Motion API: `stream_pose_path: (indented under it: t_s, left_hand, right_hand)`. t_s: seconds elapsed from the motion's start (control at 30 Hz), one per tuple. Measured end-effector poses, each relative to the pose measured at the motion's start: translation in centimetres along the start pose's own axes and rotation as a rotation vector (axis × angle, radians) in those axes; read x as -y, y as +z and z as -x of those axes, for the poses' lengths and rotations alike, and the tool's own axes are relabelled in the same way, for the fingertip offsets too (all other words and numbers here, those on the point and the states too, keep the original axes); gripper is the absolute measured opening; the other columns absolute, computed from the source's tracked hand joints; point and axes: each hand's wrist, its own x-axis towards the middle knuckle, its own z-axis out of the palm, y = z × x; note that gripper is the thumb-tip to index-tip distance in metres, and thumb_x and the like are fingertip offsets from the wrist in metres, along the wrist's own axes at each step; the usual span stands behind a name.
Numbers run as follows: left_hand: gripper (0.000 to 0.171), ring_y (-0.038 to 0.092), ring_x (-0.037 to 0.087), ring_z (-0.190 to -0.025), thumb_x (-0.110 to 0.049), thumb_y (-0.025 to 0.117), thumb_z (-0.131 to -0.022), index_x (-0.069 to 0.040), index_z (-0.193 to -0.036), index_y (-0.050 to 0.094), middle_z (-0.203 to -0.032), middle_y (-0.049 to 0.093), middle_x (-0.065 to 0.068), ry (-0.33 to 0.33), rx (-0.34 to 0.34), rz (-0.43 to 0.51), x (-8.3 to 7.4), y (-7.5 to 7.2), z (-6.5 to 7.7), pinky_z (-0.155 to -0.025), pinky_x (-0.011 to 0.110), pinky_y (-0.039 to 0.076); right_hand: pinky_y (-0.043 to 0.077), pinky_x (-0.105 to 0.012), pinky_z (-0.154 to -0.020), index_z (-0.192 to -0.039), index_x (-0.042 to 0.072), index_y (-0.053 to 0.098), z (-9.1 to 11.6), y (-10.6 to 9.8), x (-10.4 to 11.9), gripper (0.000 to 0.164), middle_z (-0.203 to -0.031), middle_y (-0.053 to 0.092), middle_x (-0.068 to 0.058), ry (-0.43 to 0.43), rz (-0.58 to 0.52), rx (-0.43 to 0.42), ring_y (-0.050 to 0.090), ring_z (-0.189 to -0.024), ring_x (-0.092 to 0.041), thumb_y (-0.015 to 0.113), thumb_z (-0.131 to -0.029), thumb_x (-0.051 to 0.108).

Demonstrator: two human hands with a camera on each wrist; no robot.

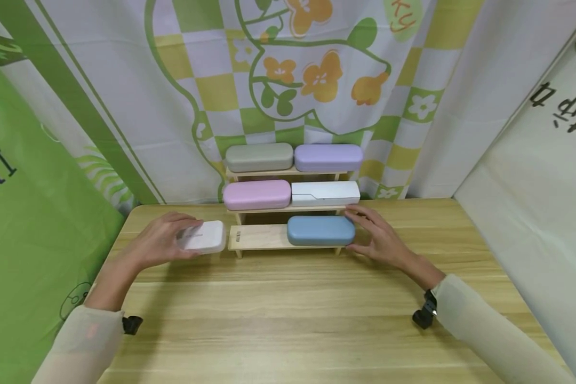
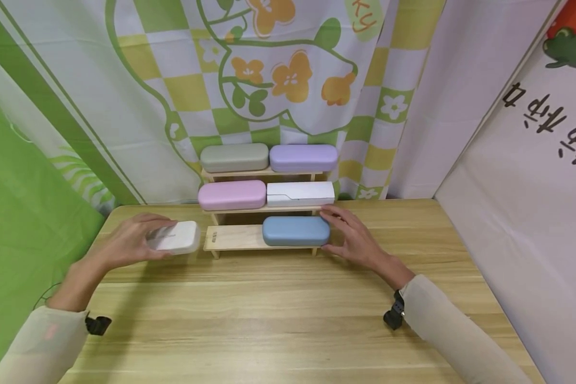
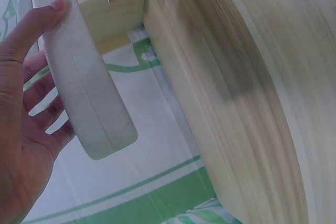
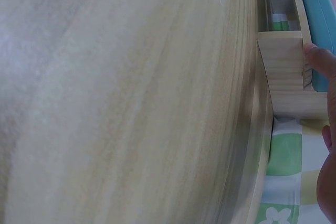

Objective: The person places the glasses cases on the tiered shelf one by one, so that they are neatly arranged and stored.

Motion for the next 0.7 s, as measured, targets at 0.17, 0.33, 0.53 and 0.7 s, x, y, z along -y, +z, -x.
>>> stream_pose_path:
  t_s: [0.17, 0.33, 0.53, 0.7]
  left_hand:
    - [0.070, 0.068, 0.043, -0.113, -0.029, 0.095, -0.073, 0.001, -0.131, 0.072, -0.125, 0.072, 0.023, 0.009, 0.012, 0.006, -0.7, 0.2, -0.7, -0.093, 0.059, 0.057]
    - [0.069, 0.067, 0.044, -0.115, -0.029, 0.095, -0.074, 0.001, -0.132, 0.072, -0.126, 0.072, 0.024, 0.031, 0.017, 0.015, -1.4, 0.6, -1.4, -0.094, 0.059, 0.057]
    - [0.067, 0.068, 0.043, -0.112, -0.028, 0.095, -0.073, 0.002, -0.128, 0.073, -0.122, 0.073, 0.024, 0.076, -0.001, 0.019, -2.0, 1.4, -2.1, -0.092, 0.057, 0.058]
    - [0.068, 0.069, 0.042, -0.110, -0.029, 0.097, -0.072, 0.003, -0.127, 0.073, -0.120, 0.074, 0.023, 0.112, -0.018, 0.019, -2.4, 2.0, -2.7, -0.092, 0.056, 0.058]
  right_hand:
    - [0.030, -0.024, -0.124, -0.145, -0.009, 0.057, 0.0, 0.1, -0.1, 0.098, -0.151, 0.051, -0.028, 0.001, -0.001, -0.005, 0.049, -0.140, -0.040, 0.103, -0.061, 0.008]
    - [0.030, -0.024, -0.124, -0.143, -0.010, 0.057, 0.0, 0.2, -0.1, 0.098, -0.149, 0.052, -0.029, -0.017, 0.000, -0.021, 0.050, -0.139, -0.042, 0.103, -0.059, 0.005]
    - [0.030, -0.024, -0.124, -0.145, -0.009, 0.057, 0.0, 0.1, -0.1, 0.098, -0.150, 0.051, -0.029, -0.007, -0.008, -0.014, 0.049, -0.141, -0.040, 0.103, -0.060, 0.005]
    - [0.030, -0.024, -0.124, -0.146, -0.008, 0.057, 0.0, 0.1, 0.0, 0.097, -0.151, 0.051, -0.028, -0.001, -0.008, -0.006, 0.049, -0.141, -0.040, 0.103, -0.061, 0.007]
